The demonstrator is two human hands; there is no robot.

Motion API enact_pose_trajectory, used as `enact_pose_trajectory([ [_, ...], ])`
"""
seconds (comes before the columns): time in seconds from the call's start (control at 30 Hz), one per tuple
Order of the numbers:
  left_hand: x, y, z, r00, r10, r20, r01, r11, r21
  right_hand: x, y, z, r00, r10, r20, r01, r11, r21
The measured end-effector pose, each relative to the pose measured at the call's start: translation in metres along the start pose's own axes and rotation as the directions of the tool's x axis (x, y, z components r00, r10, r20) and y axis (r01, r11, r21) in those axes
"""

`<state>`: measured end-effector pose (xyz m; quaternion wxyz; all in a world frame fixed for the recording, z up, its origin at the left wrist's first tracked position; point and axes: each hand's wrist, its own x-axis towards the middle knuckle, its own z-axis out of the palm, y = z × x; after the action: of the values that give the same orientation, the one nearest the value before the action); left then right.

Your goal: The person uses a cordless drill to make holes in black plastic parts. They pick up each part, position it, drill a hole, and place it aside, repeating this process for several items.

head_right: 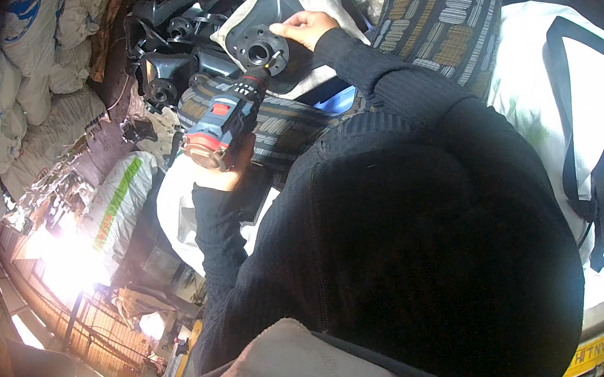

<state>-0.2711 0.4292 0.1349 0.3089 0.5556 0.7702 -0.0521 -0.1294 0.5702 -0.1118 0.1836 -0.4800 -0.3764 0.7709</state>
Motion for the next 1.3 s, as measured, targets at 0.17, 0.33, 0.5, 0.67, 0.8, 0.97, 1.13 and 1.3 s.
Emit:
enact_pose_trajectory([
  [0.17, 0.017, 0.023, -0.017, 0.967, -0.173, 0.187, 0.176, 0.984, -0.003, -0.013, -0.027, 0.002, 0.995, 0.087, 0.041, -0.077, 0.977, -0.198],
  [0.33, 0.024, 0.029, -0.016, 0.992, 0.043, 0.122, -0.058, 0.991, 0.118, -0.015, -0.025, 0.003, 0.983, 0.144, 0.116, -0.122, 0.976, -0.178],
  [0.5, 0.029, 0.029, -0.012, 0.982, 0.184, 0.044, -0.188, 0.939, 0.287, -0.024, -0.041, -0.001, 0.963, 0.207, 0.175, -0.191, 0.976, -0.106],
  [0.67, 0.040, 0.035, -0.010, 0.957, -0.005, 0.290, -0.013, 0.998, 0.058, -0.022, -0.036, 0.000, 0.949, 0.219, 0.229, -0.232, 0.972, 0.034],
  [0.8, 0.051, 0.045, -0.012, 0.941, 0.038, 0.335, -0.144, 0.944, 0.298, -0.027, -0.034, 0.002, 0.956, 0.186, 0.226, -0.199, 0.979, 0.035],
  [0.97, 0.064, 0.062, -0.019, 0.894, -0.013, 0.449, -0.154, 0.930, 0.335, -0.028, -0.031, 0.002, 0.967, 0.137, 0.215, -0.165, 0.979, 0.118],
  [1.13, 0.054, 0.048, 0.000, 0.974, 0.220, -0.054, -0.191, 0.924, 0.333, -0.023, -0.028, 0.003, 0.968, 0.128, 0.216, -0.139, 0.990, 0.035],
  [1.3, 0.032, 0.053, -0.017, 0.993, 0.104, -0.063, -0.101, 0.994, 0.050, -0.031, -0.049, -0.012, 0.946, 0.321, 0.048, -0.324, 0.928, 0.182],
])
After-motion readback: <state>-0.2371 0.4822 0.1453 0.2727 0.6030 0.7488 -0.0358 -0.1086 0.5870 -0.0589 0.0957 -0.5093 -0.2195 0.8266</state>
